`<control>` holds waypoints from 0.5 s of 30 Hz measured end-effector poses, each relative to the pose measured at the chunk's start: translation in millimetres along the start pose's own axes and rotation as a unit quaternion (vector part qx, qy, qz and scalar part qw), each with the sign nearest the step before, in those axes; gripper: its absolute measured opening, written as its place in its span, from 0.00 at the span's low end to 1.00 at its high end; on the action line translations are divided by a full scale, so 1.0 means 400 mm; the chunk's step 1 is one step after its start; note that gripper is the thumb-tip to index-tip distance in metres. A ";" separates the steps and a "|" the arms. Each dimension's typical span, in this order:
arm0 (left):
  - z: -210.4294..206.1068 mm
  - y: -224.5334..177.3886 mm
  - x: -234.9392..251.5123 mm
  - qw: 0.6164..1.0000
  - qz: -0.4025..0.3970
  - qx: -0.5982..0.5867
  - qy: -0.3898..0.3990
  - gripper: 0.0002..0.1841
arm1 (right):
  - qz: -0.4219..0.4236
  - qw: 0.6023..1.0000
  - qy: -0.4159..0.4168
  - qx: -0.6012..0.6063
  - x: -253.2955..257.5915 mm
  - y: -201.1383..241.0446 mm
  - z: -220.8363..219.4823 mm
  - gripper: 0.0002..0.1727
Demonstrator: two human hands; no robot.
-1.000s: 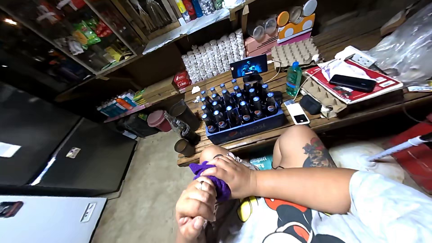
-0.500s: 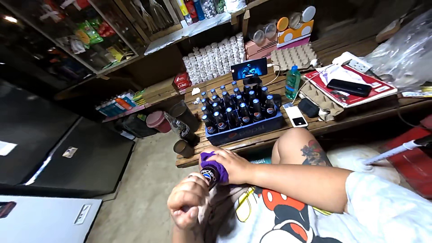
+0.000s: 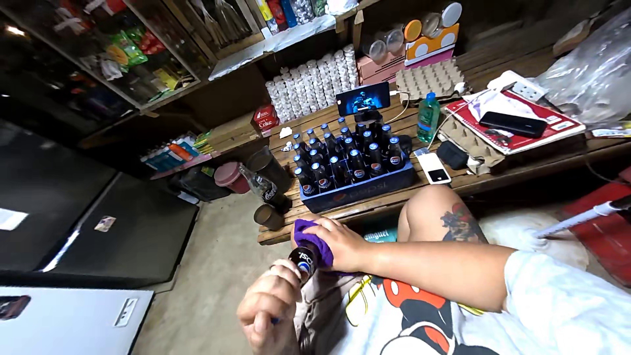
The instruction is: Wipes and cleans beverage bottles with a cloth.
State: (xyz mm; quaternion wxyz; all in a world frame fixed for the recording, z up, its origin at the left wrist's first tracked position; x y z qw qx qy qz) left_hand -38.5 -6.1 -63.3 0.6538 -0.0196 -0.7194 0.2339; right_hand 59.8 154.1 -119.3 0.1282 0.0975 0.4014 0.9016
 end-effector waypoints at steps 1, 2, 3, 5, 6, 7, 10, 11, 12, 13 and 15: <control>0.005 -0.002 0.002 0.999 -0.004 -0.006 0.033 0.23 | 0.011 1.000 -0.005 0.000 -0.003 0.001 0.000 0.46; 0.008 -0.004 0.005 0.998 -0.003 -0.013 0.064 0.24 | 0.023 1.000 -0.009 0.000 -0.006 0.000 0.000 0.45; 0.009 -0.006 0.011 0.995 0.002 -0.016 0.094 0.25 | 0.033 0.999 -0.009 0.000 -0.009 0.002 0.001 0.45; 0.009 -0.006 0.019 0.989 0.016 -0.010 0.149 0.27 | 0.062 0.998 -0.009 0.000 -0.017 0.006 0.000 0.44; 0.009 -0.003 0.021 0.985 0.022 -0.011 0.169 0.28 | 0.083 0.996 -0.016 0.002 -0.020 0.007 -0.003 0.44; 0.008 0.000 0.020 0.984 0.025 -0.014 0.178 0.28 | 0.101 0.995 -0.021 0.001 -0.024 0.010 -0.003 0.43; 0.014 0.004 0.017 0.983 0.026 -0.024 0.178 0.27 | 0.163 0.985 -0.050 0.009 -0.039 0.028 -0.004 0.46; 0.016 0.004 0.016 0.984 0.025 -0.027 0.173 0.27 | 0.188 0.980 -0.071 0.008 -0.043 0.036 -0.008 0.47; 0.018 0.004 0.013 0.985 0.027 -0.029 0.171 0.27 | 0.212 0.973 -0.085 0.009 -0.045 0.045 -0.011 0.48; 0.019 0.004 0.012 0.985 0.028 -0.031 0.170 0.27 | 0.231 0.968 -0.094 0.008 -0.048 0.055 -0.012 0.48; 0.016 0.004 0.008 0.984 0.026 -0.038 0.173 0.27 | 0.251 0.962 -0.103 0.000 -0.051 0.066 -0.014 0.46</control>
Point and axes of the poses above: each hand's wrist, its own x-axis towards the middle knuckle, its own z-axis out of the back of the hand, y = z × x, the point moved 1 cm from there along x, towards the middle knuckle, and after that the axes turned 7 degrees about -z, right-handed, at the moved point
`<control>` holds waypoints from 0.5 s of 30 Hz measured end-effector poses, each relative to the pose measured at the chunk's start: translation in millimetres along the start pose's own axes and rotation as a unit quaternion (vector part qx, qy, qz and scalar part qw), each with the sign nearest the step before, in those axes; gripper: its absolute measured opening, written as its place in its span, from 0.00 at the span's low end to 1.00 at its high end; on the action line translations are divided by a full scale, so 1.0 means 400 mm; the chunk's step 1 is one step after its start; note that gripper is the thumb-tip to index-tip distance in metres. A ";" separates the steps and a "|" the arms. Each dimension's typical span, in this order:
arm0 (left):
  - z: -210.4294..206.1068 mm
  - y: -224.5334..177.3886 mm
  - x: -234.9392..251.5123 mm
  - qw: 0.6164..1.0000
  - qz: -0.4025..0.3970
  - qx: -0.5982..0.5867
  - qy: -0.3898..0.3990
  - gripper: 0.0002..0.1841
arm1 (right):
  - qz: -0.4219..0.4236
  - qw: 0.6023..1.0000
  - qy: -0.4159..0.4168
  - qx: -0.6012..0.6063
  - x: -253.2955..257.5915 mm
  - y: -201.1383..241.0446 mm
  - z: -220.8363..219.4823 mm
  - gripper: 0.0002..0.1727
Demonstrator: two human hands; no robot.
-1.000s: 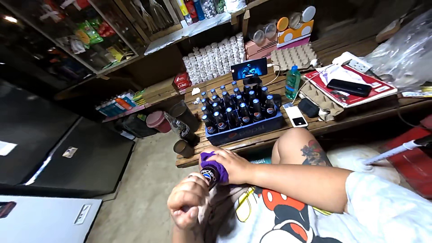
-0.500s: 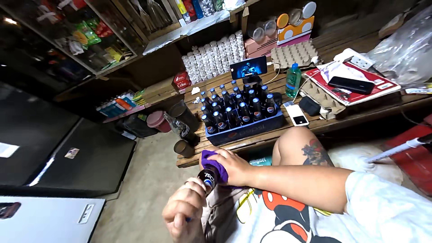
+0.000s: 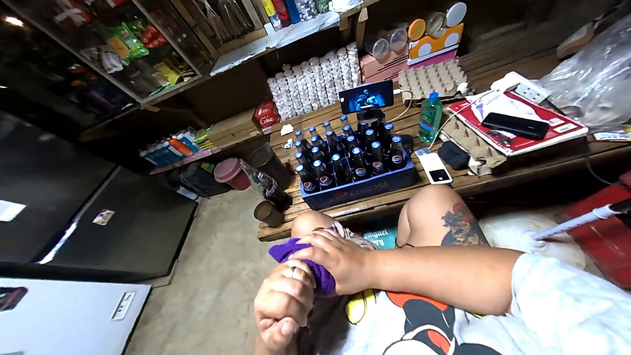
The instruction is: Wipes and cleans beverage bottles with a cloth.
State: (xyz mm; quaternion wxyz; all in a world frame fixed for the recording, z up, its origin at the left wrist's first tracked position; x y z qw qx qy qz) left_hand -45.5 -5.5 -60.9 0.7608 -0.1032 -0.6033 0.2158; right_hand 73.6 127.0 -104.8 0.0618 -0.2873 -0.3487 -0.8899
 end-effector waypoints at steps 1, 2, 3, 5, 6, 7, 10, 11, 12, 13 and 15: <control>-0.002 0.001 -0.001 1.000 -0.002 -0.003 0.003 0.27 | 0.001 1.000 0.003 -0.003 0.001 0.000 0.000 0.45; -0.003 0.002 -0.003 1.000 -0.003 -0.005 0.005 0.26 | -0.004 1.000 0.012 -0.003 0.002 -0.001 0.003 0.44; -0.004 0.002 -0.003 1.000 -0.004 -0.006 0.006 0.26 | -0.011 1.000 0.023 -0.002 0.003 -0.003 0.006 0.44; -0.004 0.003 -0.004 1.000 -0.003 -0.003 0.006 0.26 | -0.025 0.999 0.041 0.002 0.006 -0.008 0.011 0.43; -0.004 0.004 -0.004 1.000 -0.003 -0.006 0.002 0.26 | -0.036 0.998 0.051 0.005 0.006 -0.012 0.014 0.43; -0.004 0.006 -0.005 1.000 -0.005 -0.008 -0.003 0.26 | -0.049 0.997 0.062 0.009 0.007 -0.018 0.016 0.43; 0.000 0.007 -0.006 1.000 -0.004 -0.012 -0.006 0.26 | -0.103 0.989 0.102 0.007 0.008 -0.052 0.015 0.42; 0.001 0.007 -0.004 1.000 -0.003 -0.012 -0.002 0.26 | -0.127 0.985 0.119 0.004 0.009 -0.064 0.015 0.41; 0.001 0.007 -0.003 1.000 -0.002 -0.013 -0.001 0.26 | -0.148 0.980 0.132 -0.001 0.011 -0.074 0.015 0.39; 0.001 0.008 -0.002 1.000 -0.002 -0.014 0.000 0.25 | -0.161 0.977 0.140 -0.002 0.013 -0.082 0.016 0.39; 0.002 0.009 -0.002 1.000 -0.001 -0.012 0.003 0.25 | -0.174 0.974 0.148 0.002 0.016 -0.085 0.018 0.39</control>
Point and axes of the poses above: each hand's wrist, its own x-axis towards the middle knuckle, its own z-axis out of the back of the hand, y = z × x, the point moved 1 cm from there along x, towards the middle knuckle, and after that the axes turned 7 degrees about -z, right-handed, at the moved point
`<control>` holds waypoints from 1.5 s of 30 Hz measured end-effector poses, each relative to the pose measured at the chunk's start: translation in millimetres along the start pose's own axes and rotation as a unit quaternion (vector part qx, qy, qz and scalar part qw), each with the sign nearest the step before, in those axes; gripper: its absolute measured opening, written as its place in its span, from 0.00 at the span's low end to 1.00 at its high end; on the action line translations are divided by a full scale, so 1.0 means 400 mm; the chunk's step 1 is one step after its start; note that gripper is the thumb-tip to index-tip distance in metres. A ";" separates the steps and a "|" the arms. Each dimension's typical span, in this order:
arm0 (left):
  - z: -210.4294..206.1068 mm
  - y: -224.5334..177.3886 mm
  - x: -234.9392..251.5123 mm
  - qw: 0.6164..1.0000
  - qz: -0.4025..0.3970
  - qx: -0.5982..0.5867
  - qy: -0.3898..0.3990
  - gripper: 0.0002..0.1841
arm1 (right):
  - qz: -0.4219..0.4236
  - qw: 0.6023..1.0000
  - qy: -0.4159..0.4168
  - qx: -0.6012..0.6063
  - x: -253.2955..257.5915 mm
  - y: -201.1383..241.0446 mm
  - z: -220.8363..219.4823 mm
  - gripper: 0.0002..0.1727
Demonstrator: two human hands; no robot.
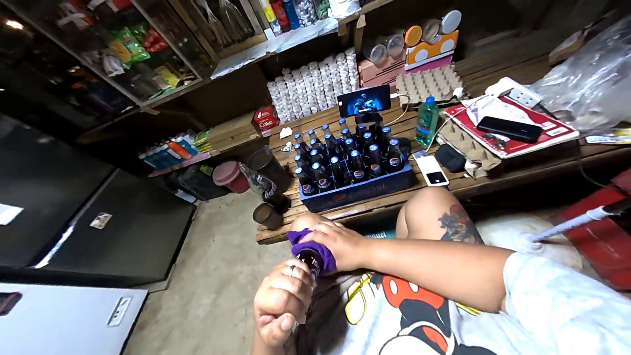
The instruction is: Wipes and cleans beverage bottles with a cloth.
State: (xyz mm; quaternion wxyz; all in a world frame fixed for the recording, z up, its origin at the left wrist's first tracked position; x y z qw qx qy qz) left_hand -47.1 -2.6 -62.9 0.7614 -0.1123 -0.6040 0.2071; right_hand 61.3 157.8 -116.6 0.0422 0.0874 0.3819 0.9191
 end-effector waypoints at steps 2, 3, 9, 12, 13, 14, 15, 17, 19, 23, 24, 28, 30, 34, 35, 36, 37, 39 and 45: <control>0.002 0.000 0.002 1.000 0.002 -0.002 -0.002 0.25 | -0.004 1.000 0.000 0.001 0.000 0.001 -0.001 0.40; 0.003 0.000 0.003 1.000 0.003 -0.003 -0.004 0.26 | -0.010 1.000 0.000 0.001 0.000 0.001 -0.001 0.40; 0.004 0.002 0.001 1.000 0.004 -0.004 -0.004 0.25 | -0.056 0.998 0.019 -0.008 0.004 -0.004 0.001 0.44; 0.004 0.004 0.003 1.000 0.003 -0.007 -0.001 0.25 | -0.084 0.996 0.031 -0.014 0.004 -0.005 0.002 0.46; 0.005 0.004 0.004 1.000 0.001 -0.007 0.001 0.25 | -0.091 0.995 0.034 -0.013 0.004 -0.005 0.002 0.47; 0.006 0.005 0.005 1.000 -0.001 -0.003 0.000 0.25 | -0.093 0.995 0.032 -0.011 0.004 -0.006 0.000 0.47; 0.007 0.007 0.005 1.000 -0.001 0.001 -0.005 0.25 | -0.093 0.995 0.028 -0.008 0.004 -0.006 -0.002 0.47; 0.007 0.015 0.006 0.999 -0.001 0.004 -0.034 0.25 | -0.088 0.996 0.013 0.002 0.002 -0.003 -0.006 0.47; 0.006 0.024 0.013 0.998 0.002 0.001 -0.068 0.24 | -0.070 0.997 -0.006 0.010 -0.004 0.011 -0.006 0.46; 0.011 0.044 0.029 0.994 0.006 -0.004 -0.113 0.23 | 0.092 0.985 -0.142 0.036 -0.028 0.044 -0.020 0.51; 0.011 0.046 0.032 0.993 0.010 -0.002 -0.121 0.23 | 0.133 0.976 -0.167 0.037 -0.033 0.052 -0.022 0.53; 0.009 0.049 0.033 0.991 0.009 -0.001 -0.131 0.23 | 0.167 0.974 -0.149 0.020 -0.042 0.049 -0.019 0.60; 0.006 0.046 0.028 0.990 0.002 0.000 -0.143 0.22 | 0.154 0.981 -0.120 0.009 -0.035 0.031 -0.018 0.60; -0.004 0.020 0.036 0.983 -0.029 0.001 -0.180 0.23 | 0.047 0.996 -0.057 0.055 -0.001 -0.019 -0.007 0.56; -0.005 0.009 0.045 0.983 -0.041 -0.001 -0.177 0.23 | 0.023 0.995 -0.059 0.075 0.003 -0.030 -0.001 0.56; -0.005 0.000 0.054 0.983 -0.056 -0.006 -0.172 0.23 | 0.009 0.994 -0.070 0.084 0.002 -0.035 0.010 0.55; -0.003 -0.008 0.064 0.983 -0.073 -0.013 -0.168 0.23 | 0.002 0.994 -0.081 0.079 -0.004 -0.032 0.028 0.52; 0.002 -0.017 0.085 0.979 -0.112 -0.031 -0.168 0.23 | 0.016 0.993 -0.113 0.042 -0.018 -0.016 0.066 0.48; -0.039 -0.007 0.134 0.976 -0.140 -0.073 -0.153 0.23 | 0.127 0.964 -0.202 -0.117 -0.083 0.087 0.140 0.40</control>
Point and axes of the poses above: each hand's wrist, its own x-axis towards the middle knuckle, its own z-axis out of the back of the hand, y = z × x, the point moved 1 cm from there along x, towards the middle knuckle, and after that the axes turned 7 degrees about -z, right-handed, at the moved point
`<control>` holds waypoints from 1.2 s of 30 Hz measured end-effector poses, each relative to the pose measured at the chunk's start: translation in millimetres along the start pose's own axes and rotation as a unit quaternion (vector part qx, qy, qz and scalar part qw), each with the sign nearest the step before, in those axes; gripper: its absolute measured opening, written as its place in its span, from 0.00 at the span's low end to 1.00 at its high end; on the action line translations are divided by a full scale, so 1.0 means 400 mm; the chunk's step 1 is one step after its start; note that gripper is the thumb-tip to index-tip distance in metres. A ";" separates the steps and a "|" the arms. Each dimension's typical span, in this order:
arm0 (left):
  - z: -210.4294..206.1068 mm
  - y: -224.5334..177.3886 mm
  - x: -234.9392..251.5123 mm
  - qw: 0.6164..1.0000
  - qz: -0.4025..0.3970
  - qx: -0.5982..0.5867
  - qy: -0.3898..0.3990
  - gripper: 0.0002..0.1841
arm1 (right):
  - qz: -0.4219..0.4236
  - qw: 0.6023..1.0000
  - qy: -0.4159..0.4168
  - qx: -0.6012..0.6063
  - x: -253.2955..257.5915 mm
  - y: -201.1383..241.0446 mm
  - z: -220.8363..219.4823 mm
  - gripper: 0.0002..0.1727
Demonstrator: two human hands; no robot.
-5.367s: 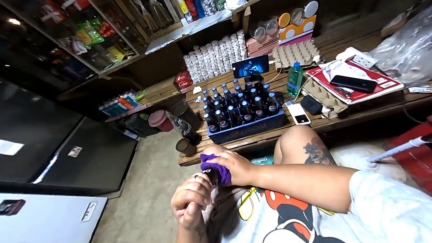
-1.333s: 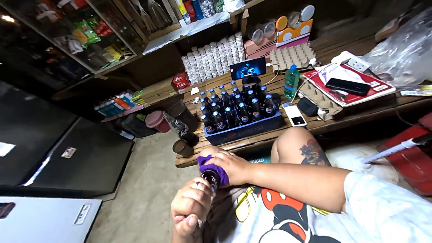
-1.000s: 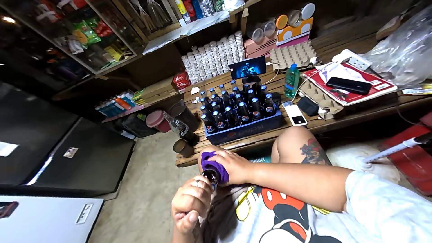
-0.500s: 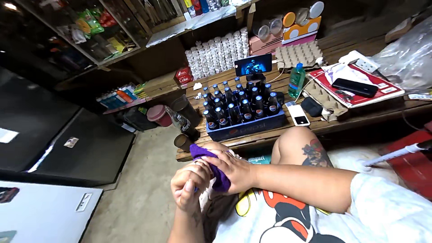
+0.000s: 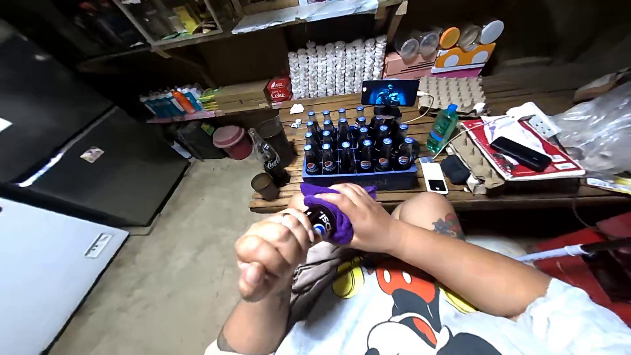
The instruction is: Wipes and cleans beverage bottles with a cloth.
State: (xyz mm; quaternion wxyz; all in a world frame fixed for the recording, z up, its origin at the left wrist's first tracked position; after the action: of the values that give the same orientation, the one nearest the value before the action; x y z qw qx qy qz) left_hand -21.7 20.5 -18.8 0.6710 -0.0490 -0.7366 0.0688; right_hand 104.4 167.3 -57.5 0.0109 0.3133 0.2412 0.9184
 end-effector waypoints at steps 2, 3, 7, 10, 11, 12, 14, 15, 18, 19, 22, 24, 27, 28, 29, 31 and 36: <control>-0.025 0.024 -0.012 1.000 0.021 0.000 -0.005 0.24 | 0.051 0.998 -0.023 -0.009 -0.007 0.035 0.022 0.39; -0.035 0.038 -0.018 1.000 0.027 -0.006 -0.013 0.25 | 0.060 0.998 -0.031 -0.008 -0.012 0.044 0.028 0.38; -0.056 0.056 -0.010 0.999 0.044 -0.013 -0.008 0.25 | 0.042 0.999 -0.001 0.015 -0.031 0.007 0.045 0.41; -0.059 0.037 0.030 0.999 0.034 -0.035 0.015 0.24 | 0.008 1.000 0.025 0.008 -0.052 -0.061 0.057 0.40; -0.058 0.029 0.045 0.998 0.030 -0.046 0.025 0.24 | -0.007 1.000 0.024 0.012 -0.062 -0.085 0.057 0.39; -0.057 0.024 0.058 0.998 0.027 -0.053 0.036 0.24 | -0.021 0.999 0.015 0.020 -0.072 -0.103 0.055 0.39; -0.061 0.027 0.072 0.996 0.024 -0.067 0.053 0.25 | -0.034 0.999 -0.020 0.018 -0.085 -0.109 0.053 0.38; -0.066 0.035 0.073 0.996 0.024 -0.066 0.060 0.25 | -0.028 0.999 -0.034 0.008 -0.087 -0.100 0.056 0.38; -0.091 0.057 0.063 0.994 0.056 -0.046 0.083 0.26 | 0.023 0.998 -0.058 -0.008 -0.084 -0.065 0.071 0.39; -0.101 0.066 0.059 0.993 0.066 -0.027 0.095 0.26 | 0.040 0.997 -0.065 -0.005 -0.083 -0.058 0.074 0.40; -0.120 0.111 0.050 0.993 0.055 0.004 0.107 0.25 | 0.050 0.995 -0.077 0.025 -0.087 -0.063 0.073 0.40; -0.126 0.141 0.045 0.993 0.062 0.012 0.096 0.25 | 0.036 0.996 -0.071 0.048 -0.096 -0.083 0.068 0.41; -0.129 0.190 0.055 0.984 0.177 -0.010 0.019 0.24 | 0.006 0.994 -0.073 0.086 -0.103 -0.115 0.058 0.42; -0.123 0.212 0.063 0.971 0.235 -0.027 -0.016 0.24 | -0.010 0.990 -0.073 0.119 -0.106 -0.127 0.052 0.43; -0.110 0.240 0.070 0.956 0.287 -0.049 -0.046 0.25 | -0.038 0.983 -0.065 0.167 -0.109 -0.134 0.049 0.44; -0.076 0.298 0.069 0.934 0.344 -0.058 -0.079 0.30 | -0.149 0.943 -0.048 0.293 -0.108 -0.131 0.059 0.45; -0.044 0.414 -0.069 0.940 0.265 0.191 -0.098 0.35 | -0.306 0.870 -0.105 0.372 -0.071 -0.168 0.101 0.49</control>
State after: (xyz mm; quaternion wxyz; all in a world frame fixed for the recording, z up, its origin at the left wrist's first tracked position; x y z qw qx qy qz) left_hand -4.9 179.6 -71.9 0.5494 -0.1064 -0.7324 0.3878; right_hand 141.7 239.3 -76.1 0.1999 0.2995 0.6463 0.6728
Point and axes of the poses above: each hand's wrist, its own x-axis towards the middle knuckle, its own z-axis out of the back of the hand, y = z × x, the point moved 1 cm from there along x, towards the middle knuckle, and after that the axes turned 7 degrees about -z, right-handed, at the moved point
